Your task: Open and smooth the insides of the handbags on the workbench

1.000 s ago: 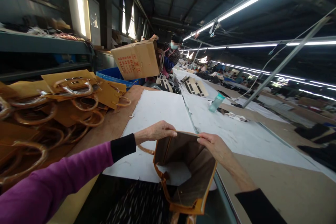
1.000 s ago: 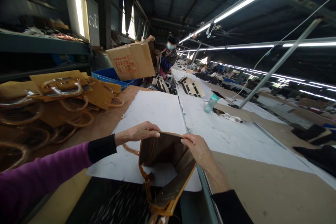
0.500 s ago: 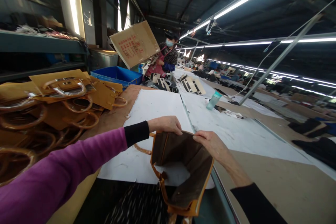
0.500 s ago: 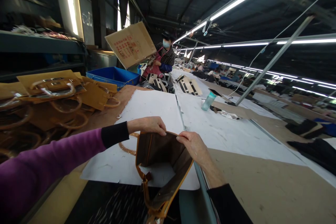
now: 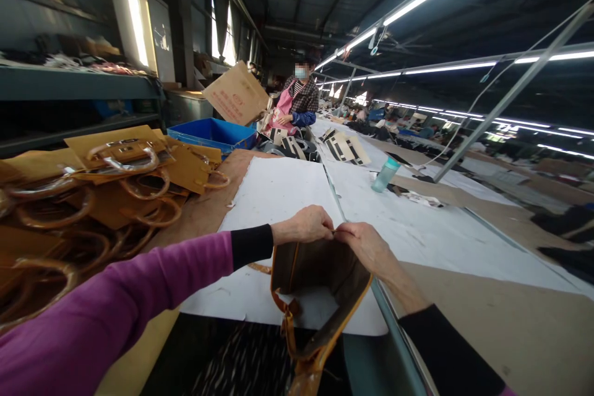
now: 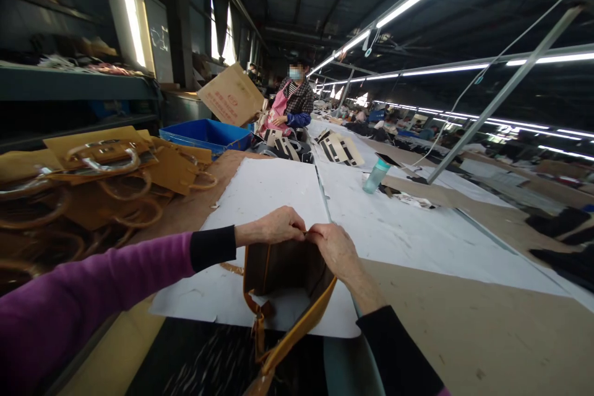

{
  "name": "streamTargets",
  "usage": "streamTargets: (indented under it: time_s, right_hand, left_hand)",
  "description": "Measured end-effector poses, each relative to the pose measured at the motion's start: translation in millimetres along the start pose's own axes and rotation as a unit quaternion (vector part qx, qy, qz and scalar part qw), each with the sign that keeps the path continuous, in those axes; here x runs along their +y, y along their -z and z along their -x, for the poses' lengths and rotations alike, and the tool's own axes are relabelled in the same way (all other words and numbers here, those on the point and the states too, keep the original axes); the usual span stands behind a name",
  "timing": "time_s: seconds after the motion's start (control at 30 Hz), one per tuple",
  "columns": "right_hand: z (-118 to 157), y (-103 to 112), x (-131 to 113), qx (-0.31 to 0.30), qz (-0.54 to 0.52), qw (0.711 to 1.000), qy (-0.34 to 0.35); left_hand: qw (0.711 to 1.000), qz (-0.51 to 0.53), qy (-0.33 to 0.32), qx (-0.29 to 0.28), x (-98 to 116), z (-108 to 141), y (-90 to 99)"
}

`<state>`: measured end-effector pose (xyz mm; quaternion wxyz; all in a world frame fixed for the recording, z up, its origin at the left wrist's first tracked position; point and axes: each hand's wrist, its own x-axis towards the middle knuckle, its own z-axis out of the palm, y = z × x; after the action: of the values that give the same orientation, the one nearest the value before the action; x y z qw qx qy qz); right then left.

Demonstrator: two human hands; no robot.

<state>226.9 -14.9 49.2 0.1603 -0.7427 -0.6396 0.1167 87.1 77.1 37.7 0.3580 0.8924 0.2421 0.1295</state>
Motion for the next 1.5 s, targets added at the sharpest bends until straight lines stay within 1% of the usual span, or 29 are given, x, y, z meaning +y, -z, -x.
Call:
streamTargets:
  time_s: [0.07, 0.13, 0.23, 0.27, 0.37, 0.43, 0.57, 0.7, 0.83, 0.9, 0.97, 1.03, 1.1, 1.2, 1.3, 1.4, 1.5]
  right_hand:
    - [2, 0, 4, 0.005, 0.003, 1.0, -0.011]
    - [6, -1, 10, 0.012, -0.003, 1.0, -0.021]
    - [11, -3, 17, 0.025, -0.021, 0.999, -0.021]
    - [13, -4, 18, 0.027, -0.022, 0.999, -0.021]
    - [16, -5, 17, 0.03, -0.019, 0.999, -0.02]
    - [18, -6, 15, 0.032, -0.017, 0.999, -0.021]
    - [21, -8, 13, 0.04, -0.009, 0.999, -0.02]
    - [26, -11, 15, 0.049, -0.003, 0.999, -0.018]
    - [28, -11, 14, 0.044, 0.01, 0.999, -0.016]
    - [28, -8, 10, 0.039, 0.052, 0.998, -0.016]
    - [27, -6, 1, 0.036, 0.125, 0.991, -0.012]
    - [23, -4, -11, 0.033, 0.192, 0.981, -0.005]
    - [17, -5, -25, 0.016, 0.219, 0.975, 0.012]
    - [10, -12, -42, -0.001, 0.194, 0.98, 0.053]
    - [7, -21, -52, 0.01, 0.15, 0.985, 0.08]
    - [9, -24, -58, 0.018, 0.142, 0.986, 0.079]
    - [11, -22, -58, 0.015, 0.148, 0.986, 0.075]
  left_hand:
    - [0.999, -0.015, -0.034, -0.013, -3, 6, 7.9]
    - [0.998, -0.025, -0.051, 0.003, -9, 19, 18.8]
    - [0.998, -0.008, -0.025, 0.059, -22, 44, 33.2]
    - [0.997, 0.005, -0.013, 0.07, -26, 51, 35.9]
    - [0.996, 0.05, 0.009, 0.073, -35, 64, 36.2]
    - [0.994, 0.081, 0.028, 0.065, -39, 64, 32.1]
    - [0.99, 0.122, 0.053, 0.047, -43, 52, 25.5]
    - [0.994, 0.102, 0.003, 0.044, -44, 41, 27.0]
    - [0.997, 0.054, -0.027, 0.041, -39, 43, 28.2]
    - [0.997, 0.032, -0.043, 0.048, -36, 47, 26.5]
    - [0.996, 0.007, -0.06, 0.066, -34, 52, 23.5]
    - [0.993, -0.023, -0.075, 0.085, -32, 56, 20.3]
    - [0.991, -0.048, -0.081, 0.098, -31, 58, 17.8]
    - [0.989, -0.067, -0.076, 0.105, -30, 61, 15.8]
    - [0.99, -0.073, -0.067, 0.104, -29, 62, 15.2]
    - [0.99, -0.074, -0.08, 0.092, -27, 60, 15.9]
    - [0.991, -0.074, -0.085, 0.069, -24, 57, 17.4]
